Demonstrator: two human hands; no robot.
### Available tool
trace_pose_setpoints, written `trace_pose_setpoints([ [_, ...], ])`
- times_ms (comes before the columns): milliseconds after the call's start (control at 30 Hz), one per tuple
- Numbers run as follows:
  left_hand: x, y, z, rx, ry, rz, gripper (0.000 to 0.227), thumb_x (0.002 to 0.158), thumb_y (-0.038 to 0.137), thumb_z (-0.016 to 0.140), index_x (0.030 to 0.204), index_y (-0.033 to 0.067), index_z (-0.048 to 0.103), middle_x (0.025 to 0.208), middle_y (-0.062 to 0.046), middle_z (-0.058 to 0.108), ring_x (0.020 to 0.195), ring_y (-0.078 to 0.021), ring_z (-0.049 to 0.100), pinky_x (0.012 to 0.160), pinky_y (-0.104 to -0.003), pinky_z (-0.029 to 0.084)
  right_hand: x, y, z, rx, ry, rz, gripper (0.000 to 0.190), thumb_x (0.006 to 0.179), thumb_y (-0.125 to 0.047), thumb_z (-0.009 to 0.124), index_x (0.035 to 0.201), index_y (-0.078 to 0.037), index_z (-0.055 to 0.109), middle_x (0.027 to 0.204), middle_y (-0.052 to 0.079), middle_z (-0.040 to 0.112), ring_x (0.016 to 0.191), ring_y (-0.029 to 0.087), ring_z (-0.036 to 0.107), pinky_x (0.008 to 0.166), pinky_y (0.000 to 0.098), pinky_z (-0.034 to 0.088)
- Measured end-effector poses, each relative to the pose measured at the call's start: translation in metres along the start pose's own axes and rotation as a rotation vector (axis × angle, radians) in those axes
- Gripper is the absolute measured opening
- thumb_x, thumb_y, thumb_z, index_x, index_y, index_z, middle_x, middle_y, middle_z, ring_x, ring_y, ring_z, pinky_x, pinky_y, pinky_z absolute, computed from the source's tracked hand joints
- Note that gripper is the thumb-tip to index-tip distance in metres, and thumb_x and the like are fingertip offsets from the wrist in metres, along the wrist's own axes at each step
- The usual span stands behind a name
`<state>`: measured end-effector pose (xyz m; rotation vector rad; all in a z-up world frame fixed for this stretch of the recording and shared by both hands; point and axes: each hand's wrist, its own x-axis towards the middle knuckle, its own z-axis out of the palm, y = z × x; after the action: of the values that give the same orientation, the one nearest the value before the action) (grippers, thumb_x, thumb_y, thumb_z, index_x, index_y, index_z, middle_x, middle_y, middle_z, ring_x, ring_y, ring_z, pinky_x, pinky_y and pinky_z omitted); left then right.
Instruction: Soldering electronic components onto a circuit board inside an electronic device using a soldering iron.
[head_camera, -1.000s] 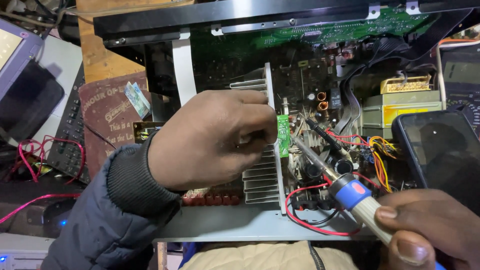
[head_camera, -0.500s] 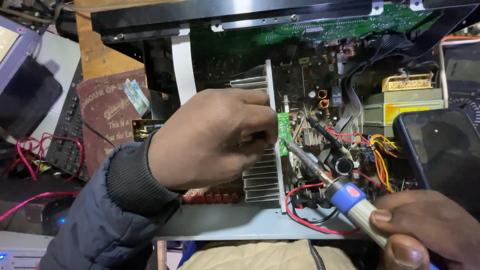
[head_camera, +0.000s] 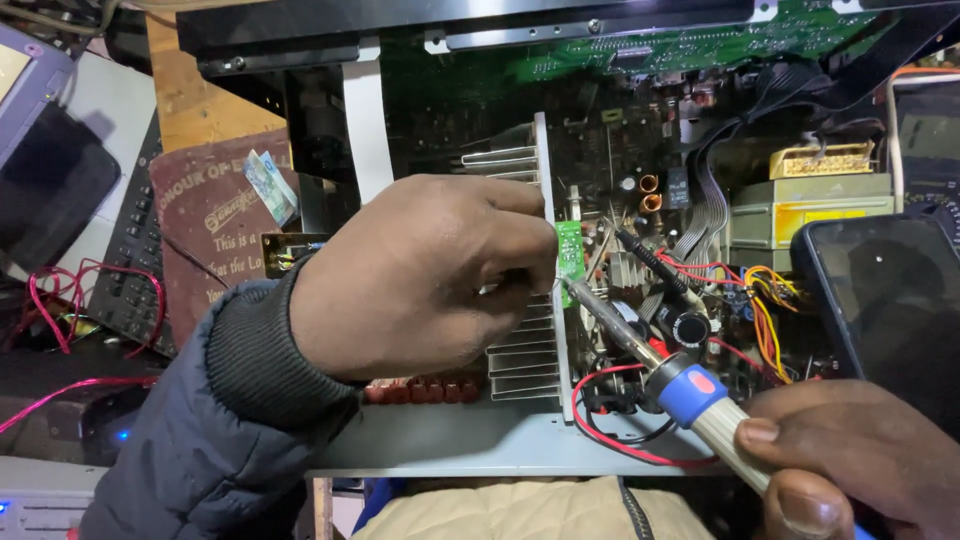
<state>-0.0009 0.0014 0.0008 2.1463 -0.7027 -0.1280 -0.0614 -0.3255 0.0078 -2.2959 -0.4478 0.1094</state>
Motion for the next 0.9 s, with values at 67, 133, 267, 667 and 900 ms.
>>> trace_pose_setpoints([
  [67, -0.001, 0.0, 0.0, 0.004, -0.016, -0.005, 0.013, 0.075, 0.001, 0.06, 0.077, 0.0126, 0.056, 0.078, -0.003, 0.053, 0.064, -0.0256, 0.05, 0.055, -0.042, 0.037, -0.001, 0.007, 0.0, 0.008, 0.009, 0.0, 0.023, 0.102, -0.019, 0.052, 0.102, -0.007, 0.072, 0.098, 0.004, 0.076, 0.088, 0.017, 0.078, 0.089, 0.029, 0.061],
  [133, -0.001, 0.0, 0.0, 0.008, -0.02, 0.001, 0.011, 0.078, 0.001, 0.061, 0.081, 0.0119, 0.062, 0.08, -0.004, 0.055, 0.065, -0.0267, 0.053, 0.054, -0.043, 0.04, -0.003, 0.025, -0.003, 0.01, -0.045, -0.101, 0.023, 0.099, -0.022, 0.054, 0.104, -0.011, 0.074, 0.1, -0.001, 0.078, 0.092, 0.016, 0.081, 0.092, 0.0294, 0.063],
  [267, 0.0, 0.005, -0.003, -0.009, 0.005, 0.013, 0.013, 0.08, -0.002, 0.06, 0.079, 0.0112, 0.061, 0.076, -0.004, 0.051, 0.062, -0.0255, 0.049, 0.055, -0.041, 0.037, 0.0, 0.01, -0.006, 0.013, -0.065, -0.006, 0.02, 0.098, -0.015, 0.057, 0.104, -0.011, 0.075, 0.097, 0.003, 0.078, 0.092, 0.016, 0.08, 0.09, 0.0279, 0.061],
  [667, 0.001, 0.01, -0.012, -0.104, 0.066, -0.019, 0.011, 0.079, -0.005, 0.061, 0.082, 0.0048, 0.066, 0.079, -0.006, 0.057, 0.069, -0.0218, 0.056, 0.061, -0.036, 0.042, 0.002, 0.014, -0.007, -0.01, -0.096, -0.025, 0.019, 0.097, -0.014, 0.06, 0.107, -0.012, 0.076, 0.096, 0.003, 0.078, 0.092, 0.015, 0.08, 0.093, 0.0286, 0.061],
  [900, 0.0, 0.011, -0.012, -0.102, 0.056, -0.041, 0.01, 0.08, -0.004, 0.06, 0.079, 0.0053, 0.059, 0.077, -0.005, 0.055, 0.068, -0.0204, 0.051, 0.059, -0.036, 0.04, -0.003, -0.003, 0.003, 0.042, 0.034, 0.027, 0.03, 0.102, -0.023, 0.046, 0.104, -0.005, 0.07, 0.098, 0.011, 0.073, 0.094, 0.022, 0.076, 0.095, 0.0324, 0.059],
])
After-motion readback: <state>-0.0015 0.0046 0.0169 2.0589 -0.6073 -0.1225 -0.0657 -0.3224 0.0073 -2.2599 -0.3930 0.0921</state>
